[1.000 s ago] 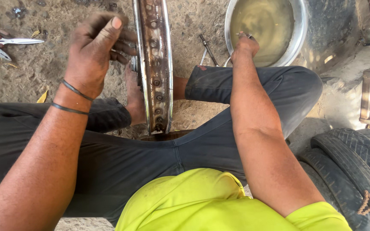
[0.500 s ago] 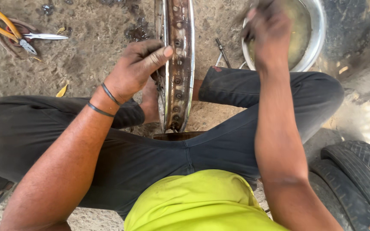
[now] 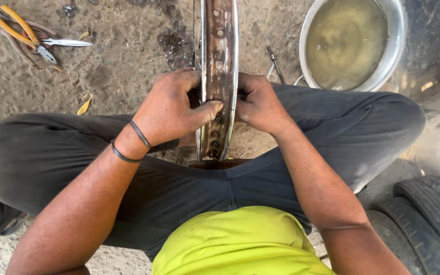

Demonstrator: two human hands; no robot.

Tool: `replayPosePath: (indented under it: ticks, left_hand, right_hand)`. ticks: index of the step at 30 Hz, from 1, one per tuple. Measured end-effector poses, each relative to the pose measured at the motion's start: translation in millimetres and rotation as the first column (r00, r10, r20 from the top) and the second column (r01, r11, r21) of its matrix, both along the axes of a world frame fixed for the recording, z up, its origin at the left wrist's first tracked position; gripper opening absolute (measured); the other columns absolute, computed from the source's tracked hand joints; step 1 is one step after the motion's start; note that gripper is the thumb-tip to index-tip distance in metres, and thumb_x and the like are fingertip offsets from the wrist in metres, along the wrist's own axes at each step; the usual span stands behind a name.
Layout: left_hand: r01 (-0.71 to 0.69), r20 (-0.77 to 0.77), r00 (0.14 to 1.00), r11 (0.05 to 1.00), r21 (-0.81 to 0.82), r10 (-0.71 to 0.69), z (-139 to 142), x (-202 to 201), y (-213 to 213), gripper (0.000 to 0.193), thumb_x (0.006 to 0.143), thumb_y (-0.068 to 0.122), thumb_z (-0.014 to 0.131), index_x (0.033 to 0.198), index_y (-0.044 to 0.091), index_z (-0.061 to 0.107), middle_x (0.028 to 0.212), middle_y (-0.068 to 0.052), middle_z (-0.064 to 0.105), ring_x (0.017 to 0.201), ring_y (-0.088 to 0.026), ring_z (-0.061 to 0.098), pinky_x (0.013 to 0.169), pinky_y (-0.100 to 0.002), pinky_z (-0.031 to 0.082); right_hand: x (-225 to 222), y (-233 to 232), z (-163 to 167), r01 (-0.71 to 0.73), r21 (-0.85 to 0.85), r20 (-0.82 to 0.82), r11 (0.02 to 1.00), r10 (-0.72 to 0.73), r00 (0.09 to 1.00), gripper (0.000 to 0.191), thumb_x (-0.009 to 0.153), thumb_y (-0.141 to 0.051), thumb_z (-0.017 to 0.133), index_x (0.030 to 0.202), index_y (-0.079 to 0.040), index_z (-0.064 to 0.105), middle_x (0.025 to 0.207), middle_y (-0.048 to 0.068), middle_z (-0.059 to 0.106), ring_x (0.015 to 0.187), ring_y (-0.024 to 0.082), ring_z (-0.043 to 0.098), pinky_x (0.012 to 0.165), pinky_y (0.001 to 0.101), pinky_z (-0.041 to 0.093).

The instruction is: The person is repairing a bicycle wheel by inserting metal spokes into the rim and tightening them by hand while sitting on the ground.

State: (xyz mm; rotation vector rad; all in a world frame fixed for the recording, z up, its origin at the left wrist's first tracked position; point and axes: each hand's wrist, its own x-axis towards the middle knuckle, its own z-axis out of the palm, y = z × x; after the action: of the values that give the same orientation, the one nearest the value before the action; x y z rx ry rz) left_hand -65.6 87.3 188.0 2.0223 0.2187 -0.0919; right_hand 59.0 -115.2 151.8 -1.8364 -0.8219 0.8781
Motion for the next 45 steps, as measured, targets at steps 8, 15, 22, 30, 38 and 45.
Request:
replayPosePath:
  ticks: [8,15,22,30,38,45]
  left_hand:
    - [-0.026,0.234,0.971,0.998,-0.06,0.04,3,-1,-5,0.027,0.087,0.019,0.082,0.104,0.0,0.074,0.089,-0.016,0.071,0.077,-0.028,0.069,0.068,-0.041,0.055]
    - [-0.084,-0.047,0.996,0.954,-0.288,0.073,2,2,-3,0.022,0.083,0.015,0.08,0.1,0.003,0.075,0.082,-0.009,0.077,0.072,-0.01,0.068,0.066,-0.031,0.057]
    - [-0.071,-0.045,0.997,0.817,-0.573,0.056,-19,2,-6,0.022,0.088,0.008,0.078,0.108,0.0,0.073,0.095,-0.003,0.076,0.084,-0.007,0.066,0.075,-0.027,0.059]
    - [-0.086,-0.032,0.996,0.774,-0.628,0.085,-17,3,-9,0.025,0.087,0.005,0.077,0.11,0.0,0.069,0.096,-0.001,0.073,0.085,-0.007,0.066,0.077,-0.026,0.058]
    - [-0.013,-0.037,0.999,0.956,-0.295,0.002,-13,2,-3,0.022,0.087,0.017,0.08,0.1,0.001,0.072,0.082,-0.006,0.072,0.073,-0.011,0.065,0.064,-0.033,0.056]
    - [-0.037,0.006,0.999,0.946,-0.321,0.041,-17,1,-4,0.022,0.087,0.019,0.079,0.099,0.002,0.07,0.083,-0.005,0.073,0.073,-0.012,0.067,0.064,-0.033,0.057]
  right_hand:
    - [15,-3,8,0.004,-0.172,0.032,0.985,0.001,0.999,0.017,0.088,0.0,0.067,0.103,-0.004,0.073,0.079,0.005,0.07,0.066,0.012,0.064,0.062,0.0298,0.058]
    - [28,-14,12,-0.047,-0.055,-0.237,0.997,0.033,0.971,0.016,0.089,-0.002,0.066,0.105,-0.004,0.069,0.094,0.006,0.073,0.089,0.014,0.076,0.084,0.0315,0.067]
    - [1,-15,-1,-0.369,-0.217,-0.156,0.904,0.341,0.927,0.024,0.085,0.0,0.071,0.109,0.001,0.074,0.099,0.015,0.079,0.088,0.022,0.076,0.083,0.036,0.063]
    - [30,-29,20,0.015,-0.151,-0.241,0.988,-0.052,0.969,0.02,0.097,-0.008,0.069,0.114,0.003,0.07,0.079,0.014,0.07,0.065,0.017,0.066,0.054,0.0309,0.055]
    - [32,-22,12,-0.007,0.202,-0.574,0.979,0.124,0.809,0.019,0.101,-0.014,0.068,0.11,0.002,0.065,0.08,0.01,0.072,0.069,0.016,0.073,0.065,0.0309,0.063]
    - [18,-14,-4,0.316,0.29,-0.679,0.903,-0.038,0.733,0.018,0.101,-0.01,0.072,0.109,0.002,0.061,0.089,0.01,0.066,0.077,0.021,0.074,0.069,0.0354,0.064]
